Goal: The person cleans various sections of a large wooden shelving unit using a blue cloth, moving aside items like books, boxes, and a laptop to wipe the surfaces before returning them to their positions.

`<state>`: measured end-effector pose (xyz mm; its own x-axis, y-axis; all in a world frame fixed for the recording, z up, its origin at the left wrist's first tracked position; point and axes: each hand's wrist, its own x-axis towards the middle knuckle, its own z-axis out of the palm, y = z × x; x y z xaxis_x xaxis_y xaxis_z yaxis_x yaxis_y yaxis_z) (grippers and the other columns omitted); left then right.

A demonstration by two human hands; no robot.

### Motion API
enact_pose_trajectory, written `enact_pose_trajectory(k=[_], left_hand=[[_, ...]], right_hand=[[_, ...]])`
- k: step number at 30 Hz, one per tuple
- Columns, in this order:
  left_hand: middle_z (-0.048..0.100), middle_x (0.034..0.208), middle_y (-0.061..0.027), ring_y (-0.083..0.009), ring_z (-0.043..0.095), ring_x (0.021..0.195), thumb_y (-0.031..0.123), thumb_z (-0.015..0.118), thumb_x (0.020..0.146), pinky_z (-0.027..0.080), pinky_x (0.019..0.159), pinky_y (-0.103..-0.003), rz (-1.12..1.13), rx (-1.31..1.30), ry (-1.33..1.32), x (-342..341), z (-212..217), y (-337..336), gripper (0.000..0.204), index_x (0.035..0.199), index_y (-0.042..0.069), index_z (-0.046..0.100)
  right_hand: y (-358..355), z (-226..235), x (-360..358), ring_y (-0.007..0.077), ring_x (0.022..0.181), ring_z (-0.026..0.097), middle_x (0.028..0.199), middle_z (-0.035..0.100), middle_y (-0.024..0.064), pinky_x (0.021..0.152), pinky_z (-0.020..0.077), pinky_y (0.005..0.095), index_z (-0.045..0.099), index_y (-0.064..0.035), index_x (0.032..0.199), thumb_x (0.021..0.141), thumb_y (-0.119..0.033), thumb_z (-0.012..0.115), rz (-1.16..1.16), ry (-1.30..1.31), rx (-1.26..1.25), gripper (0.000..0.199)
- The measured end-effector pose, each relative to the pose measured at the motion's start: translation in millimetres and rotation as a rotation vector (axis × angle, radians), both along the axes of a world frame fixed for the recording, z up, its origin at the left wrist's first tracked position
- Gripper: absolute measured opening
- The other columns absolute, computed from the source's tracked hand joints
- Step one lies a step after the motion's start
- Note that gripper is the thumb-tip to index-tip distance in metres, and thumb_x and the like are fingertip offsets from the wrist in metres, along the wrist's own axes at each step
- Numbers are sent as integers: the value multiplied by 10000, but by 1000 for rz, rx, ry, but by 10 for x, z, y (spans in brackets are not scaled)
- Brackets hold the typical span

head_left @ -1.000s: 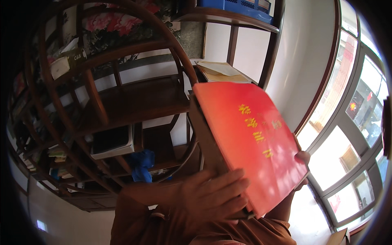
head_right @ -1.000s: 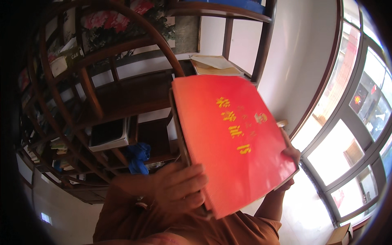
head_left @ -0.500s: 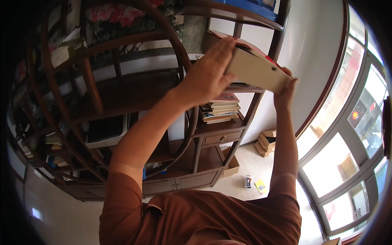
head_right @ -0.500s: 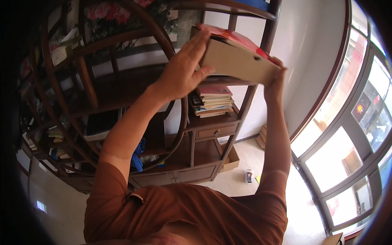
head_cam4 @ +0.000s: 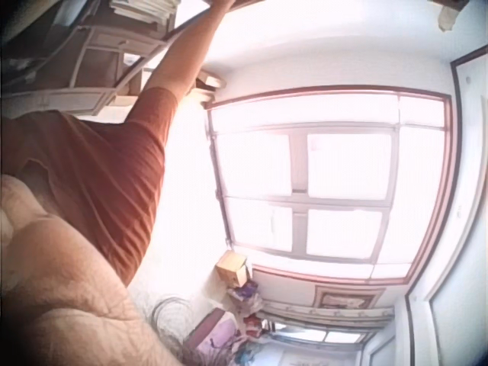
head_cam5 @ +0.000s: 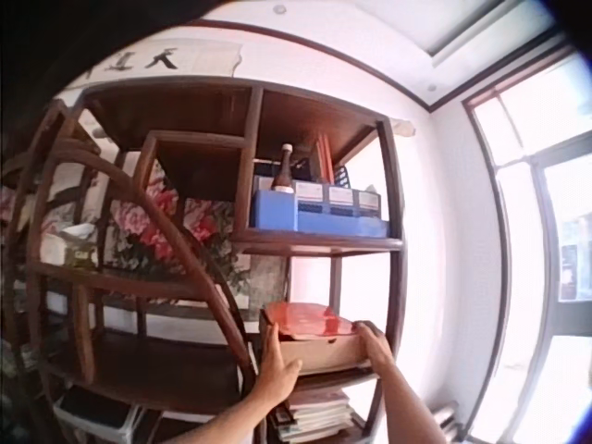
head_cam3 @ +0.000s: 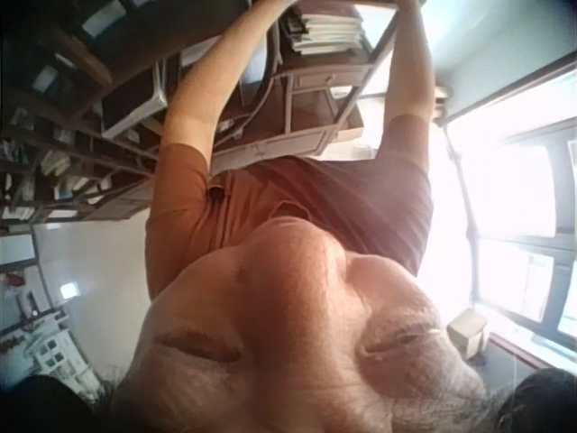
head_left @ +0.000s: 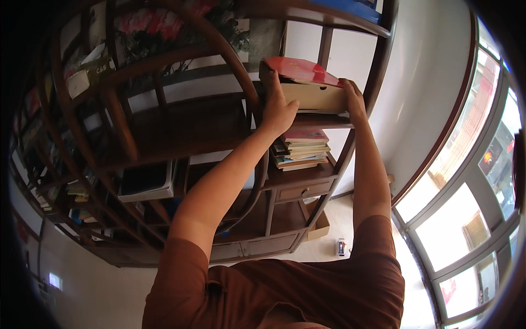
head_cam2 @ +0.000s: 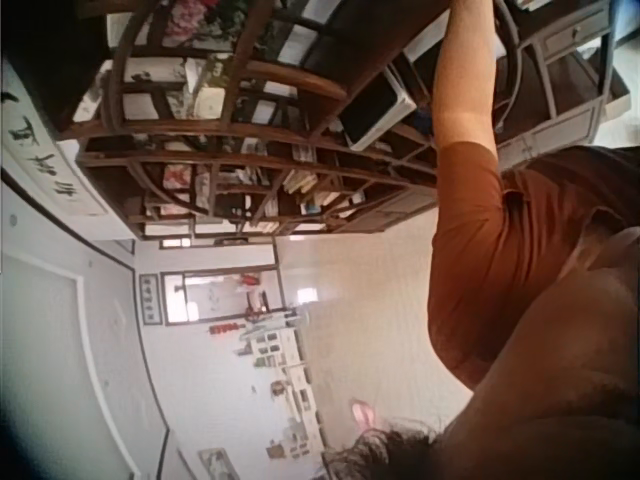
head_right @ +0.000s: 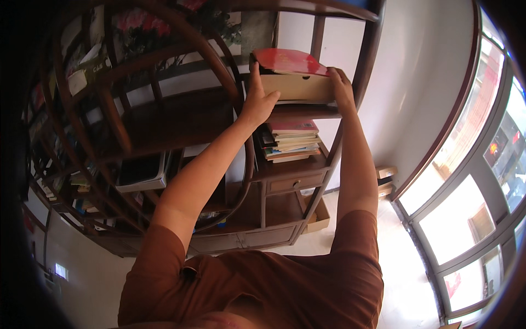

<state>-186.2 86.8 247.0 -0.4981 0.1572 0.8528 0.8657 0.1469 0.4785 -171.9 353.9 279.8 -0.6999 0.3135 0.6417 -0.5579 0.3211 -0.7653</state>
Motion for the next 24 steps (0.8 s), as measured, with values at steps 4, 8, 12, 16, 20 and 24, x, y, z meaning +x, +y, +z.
enact_pose_trajectory(k=[4,8,12,16,20,24], left_hand=[[136,1633,-327,-411,181,1533,117,687,862,174,1248,-405,73,69,96,69,-140,39,1014,1587,-54,-1],[120,1644,-306,-425,151,1539,127,695,859,182,1246,-443,132,-37,159,679,-351,-98,981,1597,-35,69],[128,1661,-251,-392,139,1551,98,732,845,168,1236,-537,-64,-333,229,1427,-867,-583,898,1584,13,229],[370,1575,-213,-346,349,1484,113,782,820,309,1194,-528,-2,-509,250,1586,-1356,-1457,554,1335,22,600],[558,1422,-181,-337,560,1288,100,784,804,419,1118,-486,410,-534,237,1590,-1368,-2659,424,1209,15,694],[631,1310,-160,-344,626,1141,79,736,830,525,962,-433,596,-444,128,1531,-1407,-3498,350,1168,1,690]], right_hand=[[46,-99,-134,243,1207,599,1275,665,171,1052,428,342,590,-15,1362,1029,-492,516,-235,114,179,586],[-60,-169,-64,292,1163,640,1320,627,206,1008,485,392,510,-30,1444,1030,-380,566,-398,259,279,545],[-22,-456,122,329,1248,577,1481,474,215,1036,476,433,433,-49,1501,987,-195,648,-349,375,370,576],[-258,-780,676,408,1380,455,1528,422,234,1144,372,466,446,-29,1469,966,-172,655,-623,536,651,564],[-957,-1405,1206,411,1366,484,1476,490,242,1120,401,492,531,8,1374,925,-99,661,-554,538,781,480],[-1842,-2132,1547,387,1243,598,1307,636,211,1035,484,454,660,-12,1192,839,-9,688,-215,287,693,355]])
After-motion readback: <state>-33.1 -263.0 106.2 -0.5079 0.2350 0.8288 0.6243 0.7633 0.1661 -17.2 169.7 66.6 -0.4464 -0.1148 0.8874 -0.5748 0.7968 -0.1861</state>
